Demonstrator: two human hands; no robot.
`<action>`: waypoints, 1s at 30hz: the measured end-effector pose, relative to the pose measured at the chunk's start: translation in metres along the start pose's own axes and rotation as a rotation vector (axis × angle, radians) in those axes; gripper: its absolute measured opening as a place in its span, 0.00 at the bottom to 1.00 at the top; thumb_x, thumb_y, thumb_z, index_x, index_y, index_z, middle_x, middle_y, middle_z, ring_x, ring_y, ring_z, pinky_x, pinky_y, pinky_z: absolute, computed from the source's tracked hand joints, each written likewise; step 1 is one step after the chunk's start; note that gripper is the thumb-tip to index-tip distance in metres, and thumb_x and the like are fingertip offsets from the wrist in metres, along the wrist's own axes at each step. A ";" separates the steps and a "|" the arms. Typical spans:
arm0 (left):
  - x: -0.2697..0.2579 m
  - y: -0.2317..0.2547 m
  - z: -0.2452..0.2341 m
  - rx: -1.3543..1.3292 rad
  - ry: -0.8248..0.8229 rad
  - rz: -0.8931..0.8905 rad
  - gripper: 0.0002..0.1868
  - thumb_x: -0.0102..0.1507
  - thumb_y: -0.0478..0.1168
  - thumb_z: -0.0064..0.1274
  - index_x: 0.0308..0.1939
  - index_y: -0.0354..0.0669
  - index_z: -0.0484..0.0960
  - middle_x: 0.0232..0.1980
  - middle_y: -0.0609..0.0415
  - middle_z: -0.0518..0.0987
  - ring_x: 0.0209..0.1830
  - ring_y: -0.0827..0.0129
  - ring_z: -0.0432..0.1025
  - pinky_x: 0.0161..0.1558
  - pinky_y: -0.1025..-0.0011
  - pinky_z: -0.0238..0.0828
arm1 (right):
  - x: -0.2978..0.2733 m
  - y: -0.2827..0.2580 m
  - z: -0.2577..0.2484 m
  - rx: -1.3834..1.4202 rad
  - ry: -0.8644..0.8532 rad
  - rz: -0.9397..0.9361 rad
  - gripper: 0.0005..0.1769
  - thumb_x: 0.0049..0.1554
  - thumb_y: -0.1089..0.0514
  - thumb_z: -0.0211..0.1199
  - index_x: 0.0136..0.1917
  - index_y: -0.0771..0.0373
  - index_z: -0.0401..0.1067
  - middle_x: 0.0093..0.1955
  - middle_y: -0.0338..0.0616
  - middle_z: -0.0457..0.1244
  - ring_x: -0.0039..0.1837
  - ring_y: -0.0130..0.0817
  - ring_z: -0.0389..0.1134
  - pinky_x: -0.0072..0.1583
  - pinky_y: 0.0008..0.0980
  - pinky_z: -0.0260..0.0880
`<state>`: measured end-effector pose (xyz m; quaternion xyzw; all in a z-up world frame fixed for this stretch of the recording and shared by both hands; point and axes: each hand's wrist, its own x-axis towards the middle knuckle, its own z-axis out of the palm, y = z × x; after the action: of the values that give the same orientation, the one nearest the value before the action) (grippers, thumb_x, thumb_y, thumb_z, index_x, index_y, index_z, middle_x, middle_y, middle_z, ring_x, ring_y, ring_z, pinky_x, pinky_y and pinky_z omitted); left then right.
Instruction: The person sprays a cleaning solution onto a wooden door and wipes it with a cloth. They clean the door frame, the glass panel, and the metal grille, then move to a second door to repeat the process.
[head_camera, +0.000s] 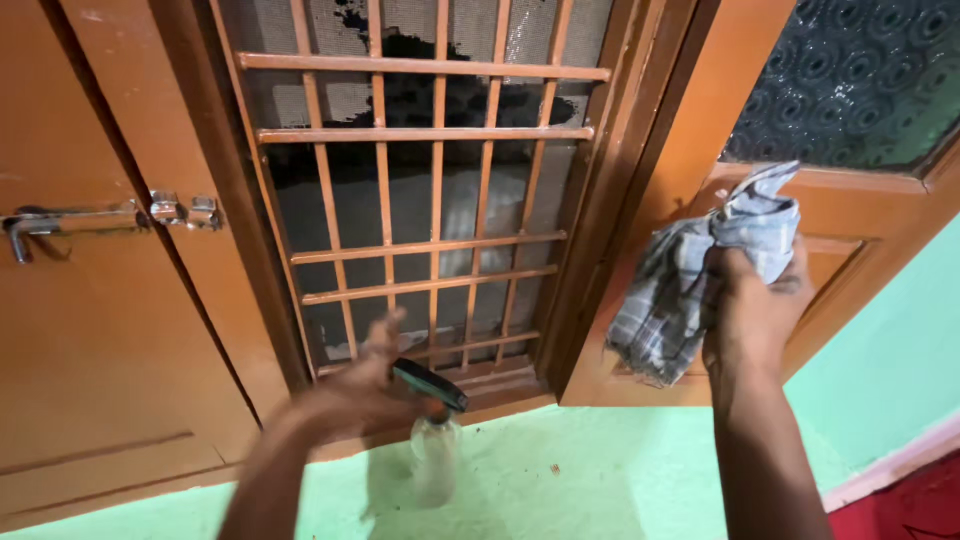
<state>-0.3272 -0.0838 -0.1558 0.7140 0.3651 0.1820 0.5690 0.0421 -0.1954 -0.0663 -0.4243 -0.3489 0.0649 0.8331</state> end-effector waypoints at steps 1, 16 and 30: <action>0.005 -0.014 0.010 -0.059 0.074 0.029 0.77 0.45 0.51 0.78 0.82 0.58 0.31 0.81 0.46 0.59 0.76 0.45 0.58 0.69 0.47 0.54 | -0.004 0.002 -0.001 0.007 -0.009 -0.007 0.19 0.53 0.72 0.59 0.58 0.61 0.69 0.41 0.35 0.65 0.34 0.21 0.62 0.35 0.22 0.59; 0.040 -0.092 0.134 0.311 0.686 0.503 0.38 0.62 0.51 0.58 0.72 0.43 0.61 0.60 0.39 0.68 0.59 0.48 0.66 0.59 0.53 0.62 | -0.032 -0.002 -0.037 0.031 -0.024 0.055 0.23 0.52 0.72 0.56 0.61 0.64 0.69 0.51 0.41 0.68 0.49 0.29 0.71 0.53 0.29 0.74; 0.086 0.075 0.213 0.036 0.900 0.739 0.41 0.64 0.30 0.53 0.77 0.51 0.51 0.52 0.47 0.80 0.50 0.63 0.80 0.52 0.69 0.75 | 0.015 -0.041 -0.130 0.294 -0.141 0.276 0.22 0.52 0.71 0.57 0.61 0.63 0.67 0.50 0.43 0.68 0.49 0.37 0.72 0.51 0.39 0.75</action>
<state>-0.1021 -0.1726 -0.1596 0.6559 0.3009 0.6478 0.2443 0.1277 -0.3015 -0.0790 -0.3363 -0.3316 0.2582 0.8428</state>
